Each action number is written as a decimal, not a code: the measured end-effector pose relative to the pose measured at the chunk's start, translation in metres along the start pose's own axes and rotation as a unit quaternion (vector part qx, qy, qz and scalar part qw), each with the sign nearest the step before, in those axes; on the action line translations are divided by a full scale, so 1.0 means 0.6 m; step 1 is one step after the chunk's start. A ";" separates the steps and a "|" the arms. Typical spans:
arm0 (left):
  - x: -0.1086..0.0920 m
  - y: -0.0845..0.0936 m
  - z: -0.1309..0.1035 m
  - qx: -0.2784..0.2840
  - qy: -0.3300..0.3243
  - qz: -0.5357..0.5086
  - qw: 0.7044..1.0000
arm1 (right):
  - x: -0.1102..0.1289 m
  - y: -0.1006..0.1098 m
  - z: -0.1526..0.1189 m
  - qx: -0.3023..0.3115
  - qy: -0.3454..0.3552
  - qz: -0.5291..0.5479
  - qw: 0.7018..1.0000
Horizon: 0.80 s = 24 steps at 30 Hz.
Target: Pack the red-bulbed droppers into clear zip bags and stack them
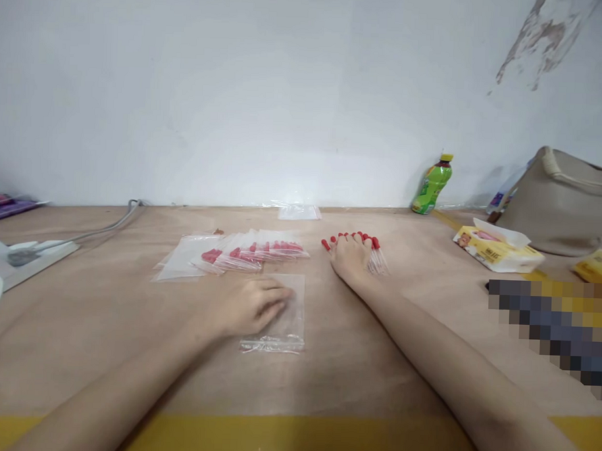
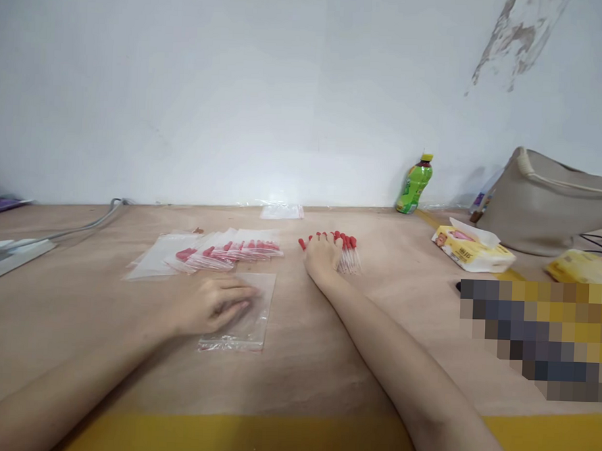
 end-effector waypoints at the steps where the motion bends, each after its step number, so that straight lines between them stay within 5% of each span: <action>1: 0.009 0.006 -0.003 0.018 -0.061 -0.060 0.996 | 0.000 0.001 -0.002 -0.001 0.009 0.003 1.000; 7: 0.062 -0.001 -0.019 0.172 -0.051 -0.167 0.970 | 0.007 -0.006 0.000 0.026 0.016 0.017 0.999; 14: -0.005 -0.027 -0.002 -0.016 0.092 0.084 0.992 | 0.020 0.000 0.005 0.035 0.014 0.030 0.999; 17: -0.015 -0.020 0.001 -0.044 0.076 0.116 0.989 | 0.003 0.021 0.002 0.030 -0.013 0.150 0.988; 21: 0.008 -0.021 -0.002 -0.008 -0.082 0.041 0.996 | -0.036 0.045 -0.028 0.024 -0.031 0.422 0.906; 24: 0.029 -0.038 -0.001 0.037 -0.070 -0.005 0.997 | -0.062 0.047 -0.070 0.050 -0.066 0.559 0.825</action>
Point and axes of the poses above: each hand's wrist, its own z-axis towards the middle knuckle, its own y-axis out of the back of the hand, x = y × z, the point moved 4 cm from there along z, towards the middle knuckle, and after that the axes turned 3 degrees about -z, right-handed, at the moved point
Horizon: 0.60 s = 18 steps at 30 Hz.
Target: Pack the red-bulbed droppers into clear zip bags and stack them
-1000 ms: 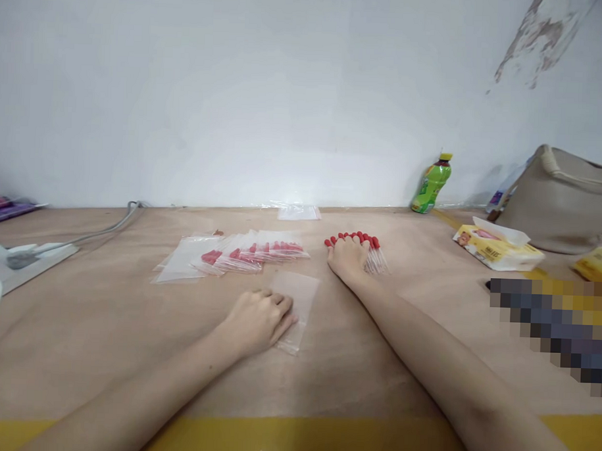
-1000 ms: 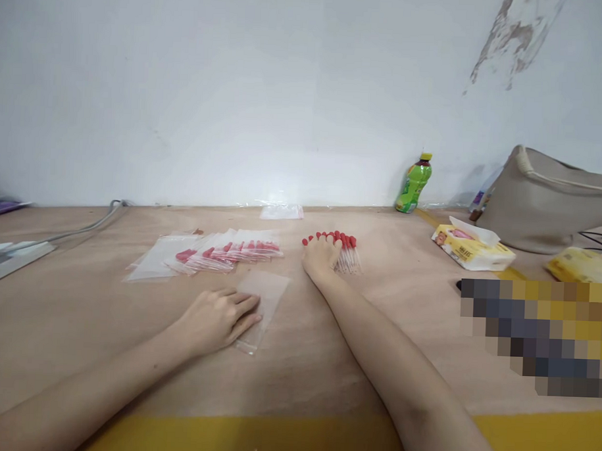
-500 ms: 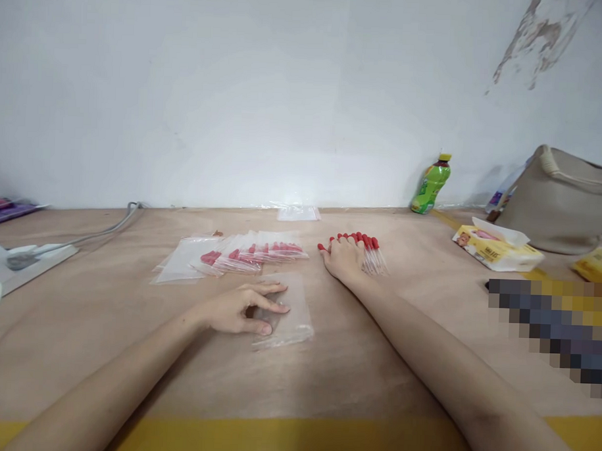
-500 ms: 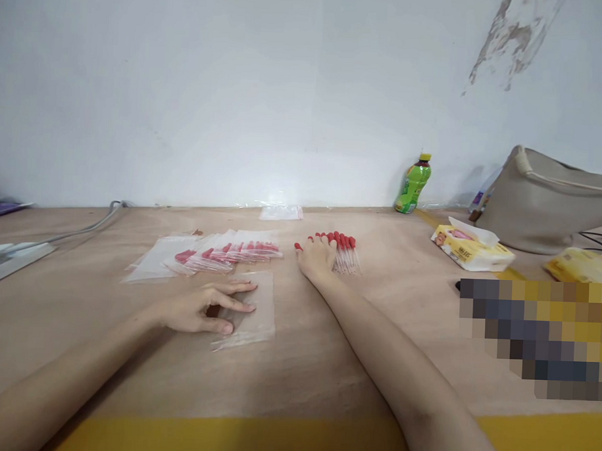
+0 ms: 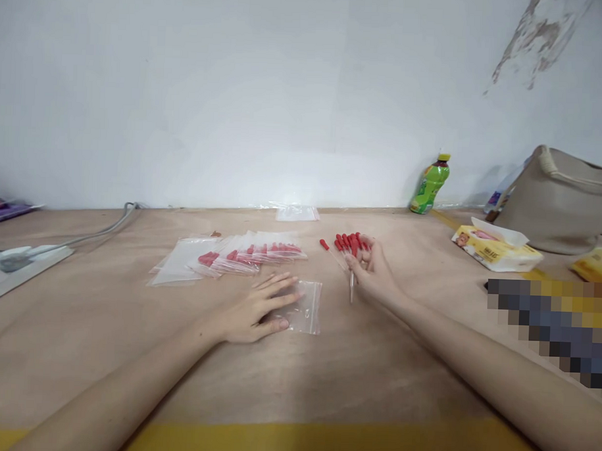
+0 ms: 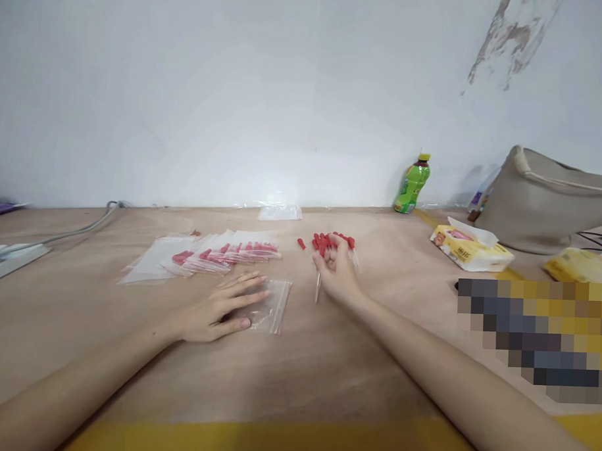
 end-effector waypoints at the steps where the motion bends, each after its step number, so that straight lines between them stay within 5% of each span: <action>1: 0.002 -0.007 0.002 0.012 0.018 -0.015 1.000 | -0.007 0.003 -0.014 0.008 -0.031 0.042 0.999; 5: -0.009 -0.025 0.012 0.021 0.085 -0.050 0.995 | -0.024 0.001 -0.053 0.003 -0.124 0.162 0.979; 18: -0.022 -0.021 0.018 0.009 0.116 -0.049 0.992 | -0.019 -0.017 -0.059 0.012 -0.116 0.157 0.981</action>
Point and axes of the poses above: each hand's wrist, its own z-axis towards the middle knuckle, its own y-axis out of the back of the hand, x = y × z, the point moved 4 cm from there along z, towards the middle knuckle, and after that the axes turned 3 degrees about -z, right-handed, at the moved point
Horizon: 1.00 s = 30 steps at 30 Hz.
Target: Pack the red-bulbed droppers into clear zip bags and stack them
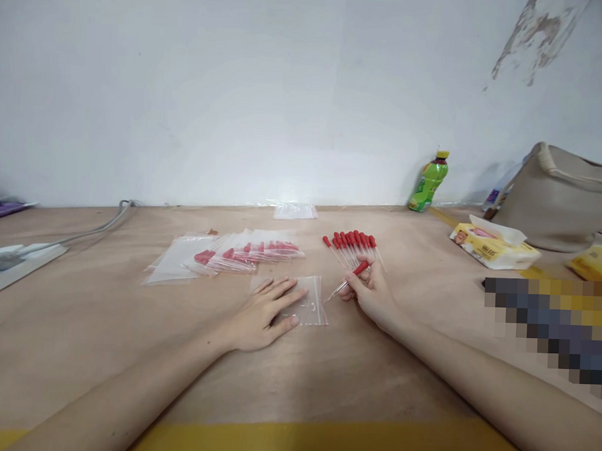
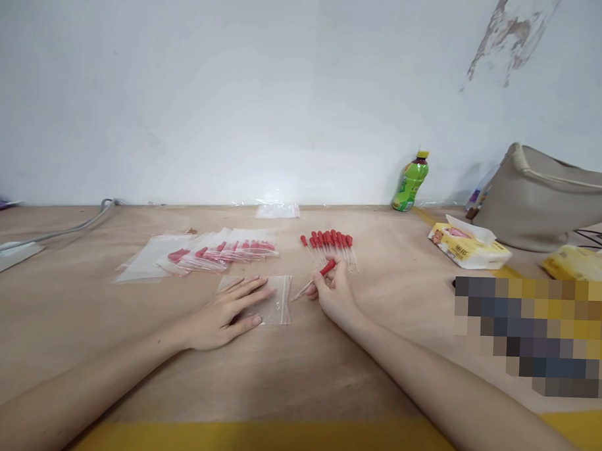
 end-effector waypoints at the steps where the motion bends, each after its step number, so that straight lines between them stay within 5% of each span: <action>1: -0.001 0.000 0.000 -0.001 -0.002 0.000 1.000 | 0.000 0.000 -0.001 -0.001 -0.001 0.000 1.000; 13: -0.009 -0.001 -0.001 -0.007 -0.008 0.004 1.000 | 0.003 0.010 -0.002 -0.031 0.010 0.006 0.999; 30: -0.006 -0.004 0.001 -0.014 -0.023 0.011 1.000 | -0.009 -0.008 -0.013 0.044 -0.037 0.092 0.994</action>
Point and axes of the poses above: each hand's wrist, its own z-axis towards the middle knuckle, its own y-axis out of the back of the hand, x = y × z, the point moved 4 cm from there along z, towards the middle knuckle, and after that the axes turned 3 degrees about -z, right-handed, at the moved point
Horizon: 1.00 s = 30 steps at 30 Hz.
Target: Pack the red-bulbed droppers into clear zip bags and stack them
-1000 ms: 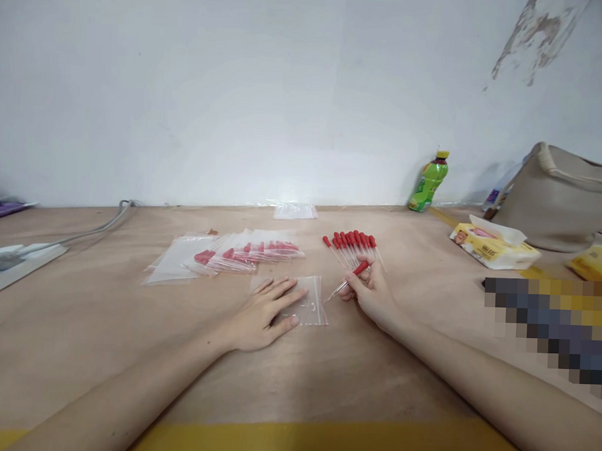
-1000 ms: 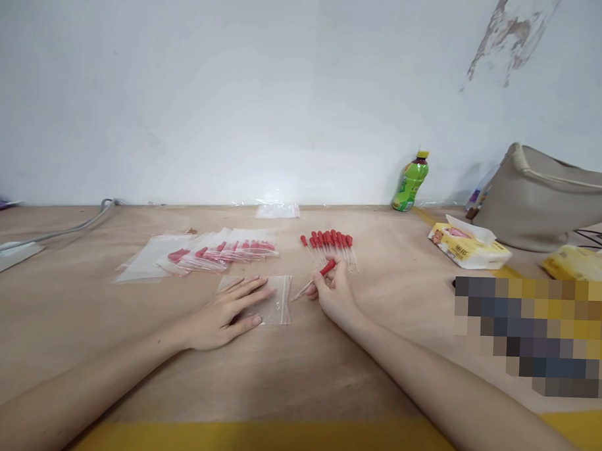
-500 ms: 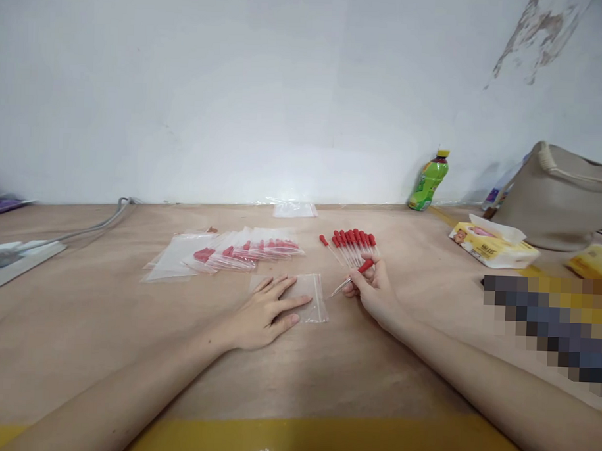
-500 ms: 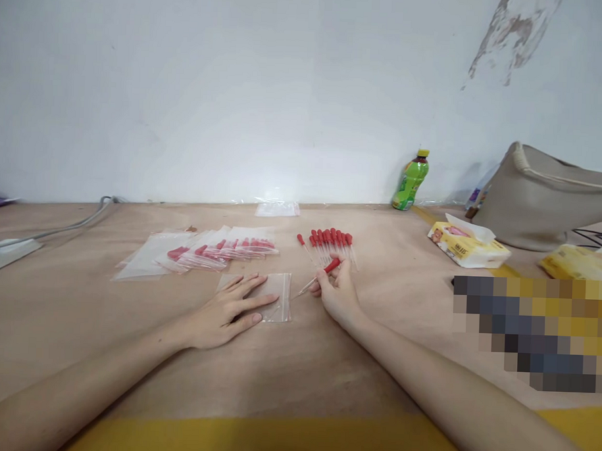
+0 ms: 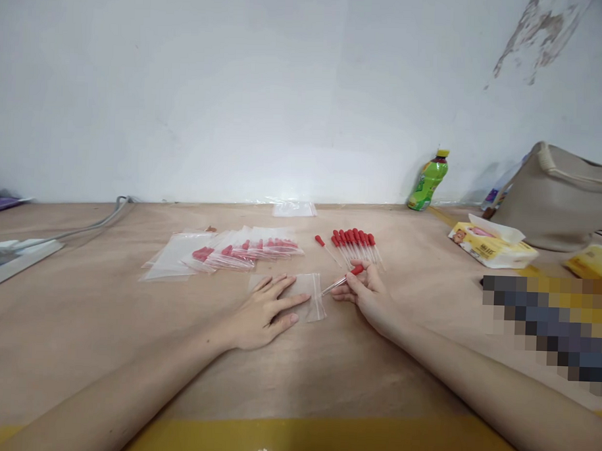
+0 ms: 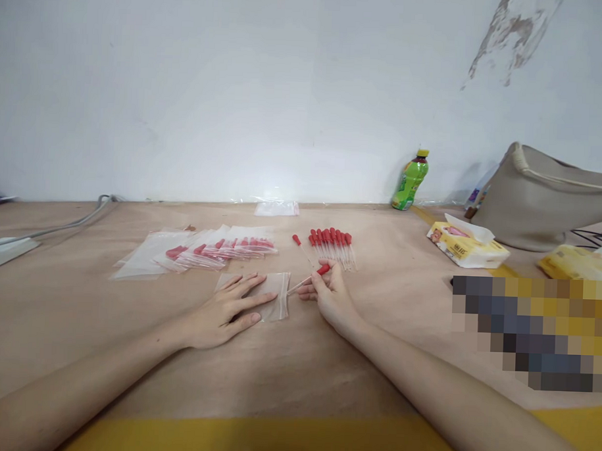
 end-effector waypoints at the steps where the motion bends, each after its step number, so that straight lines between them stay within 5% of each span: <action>1: 0.001 -0.001 0.000 0.002 0.002 -0.001 1.000 | -0.002 -0.001 -0.001 0.010 -0.009 0.006 1.000; 5: 0.002 -0.002 -0.002 -0.002 0.012 -0.007 1.000 | 0.003 -0.004 -0.009 0.075 -0.022 -0.037 0.996; 9: 0.002 -0.001 -0.002 -0.005 0.015 -0.011 1.000 | 0.020 -0.017 -0.022 0.204 -0.004 -0.123 0.971; 15: 0.000 0.000 0.002 0.004 0.006 -0.015 1.000 | 0.029 -0.043 -0.032 0.333 -0.031 -0.076 0.939; 26: 0.008 0.021 -0.003 -0.055 -0.019 -0.117 0.991 | 0.013 -0.015 0.005 0.266 -0.058 -0.139 0.952; 30: 0.010 0.015 -0.001 -0.048 -0.037 -0.120 0.991 | 0.020 -0.020 0.002 0.271 0.003 -0.233 0.934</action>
Point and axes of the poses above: each hand's wrist, its own z-axis towards the middle knuckle, its own y-axis out of the back of the hand, x = y × z, the point moved 4 cm from there along z, towards the middle knuckle, and after that the axes turned 3 degrees about -z, right-handed, at the moved point
